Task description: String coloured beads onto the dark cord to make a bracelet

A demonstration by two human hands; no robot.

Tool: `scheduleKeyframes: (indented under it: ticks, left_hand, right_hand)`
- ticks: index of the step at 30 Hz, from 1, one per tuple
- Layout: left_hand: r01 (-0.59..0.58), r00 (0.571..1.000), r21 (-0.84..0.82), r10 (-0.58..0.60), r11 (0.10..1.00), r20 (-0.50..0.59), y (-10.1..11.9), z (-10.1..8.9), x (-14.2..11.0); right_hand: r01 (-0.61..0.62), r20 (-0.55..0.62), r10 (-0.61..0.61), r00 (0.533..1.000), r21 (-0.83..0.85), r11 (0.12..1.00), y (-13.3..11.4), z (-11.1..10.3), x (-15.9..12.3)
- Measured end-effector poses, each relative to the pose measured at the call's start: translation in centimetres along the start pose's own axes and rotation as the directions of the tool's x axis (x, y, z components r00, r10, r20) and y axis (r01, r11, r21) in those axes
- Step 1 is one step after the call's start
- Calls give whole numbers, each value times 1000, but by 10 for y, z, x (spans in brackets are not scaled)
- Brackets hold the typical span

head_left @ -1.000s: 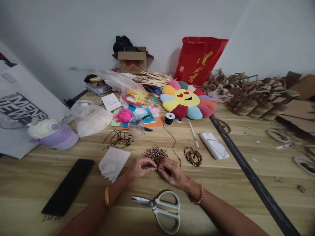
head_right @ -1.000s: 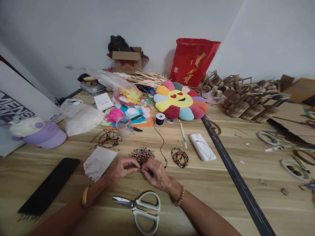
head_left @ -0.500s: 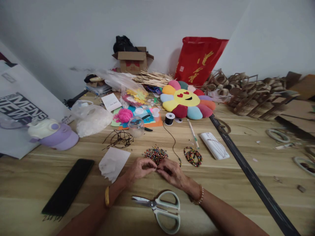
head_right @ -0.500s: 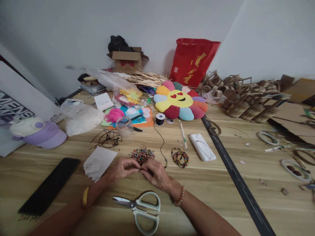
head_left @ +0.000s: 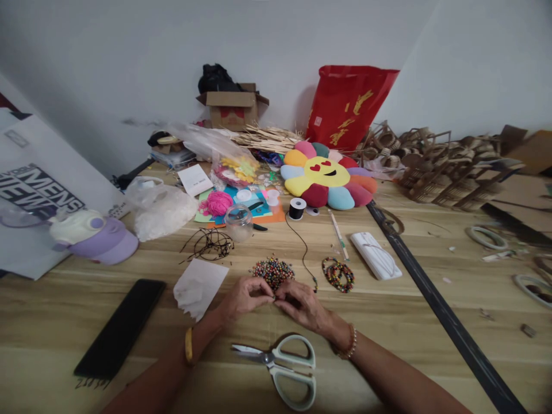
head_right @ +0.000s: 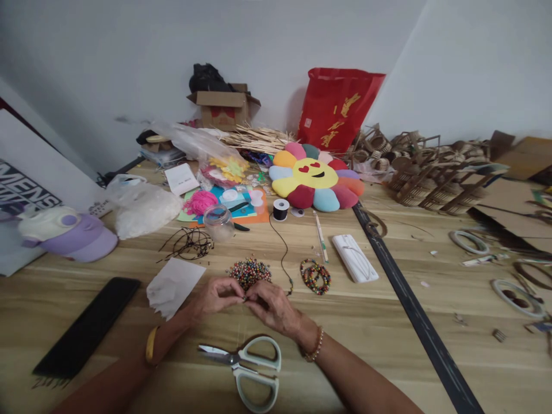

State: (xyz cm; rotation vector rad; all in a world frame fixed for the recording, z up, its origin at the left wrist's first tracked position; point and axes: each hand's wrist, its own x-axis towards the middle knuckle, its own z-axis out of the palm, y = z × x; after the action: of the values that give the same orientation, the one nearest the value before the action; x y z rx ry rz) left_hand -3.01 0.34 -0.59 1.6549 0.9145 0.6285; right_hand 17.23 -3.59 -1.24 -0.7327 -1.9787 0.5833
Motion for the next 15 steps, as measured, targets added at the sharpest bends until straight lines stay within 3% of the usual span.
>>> scheduleKeyframes:
  ticks: [7, 15]
  left_hand:
    - [-61, 998, 23, 60, 998, 36, 3, -1, -1]
    - [-139, 990, 49, 139, 989, 3, 6, -3, 2]
  right_hand:
    - [-12, 34, 14, 999, -39, 999, -2, -1, 1]
    - [31, 43, -28, 999, -75, 997, -11, -6, 7]
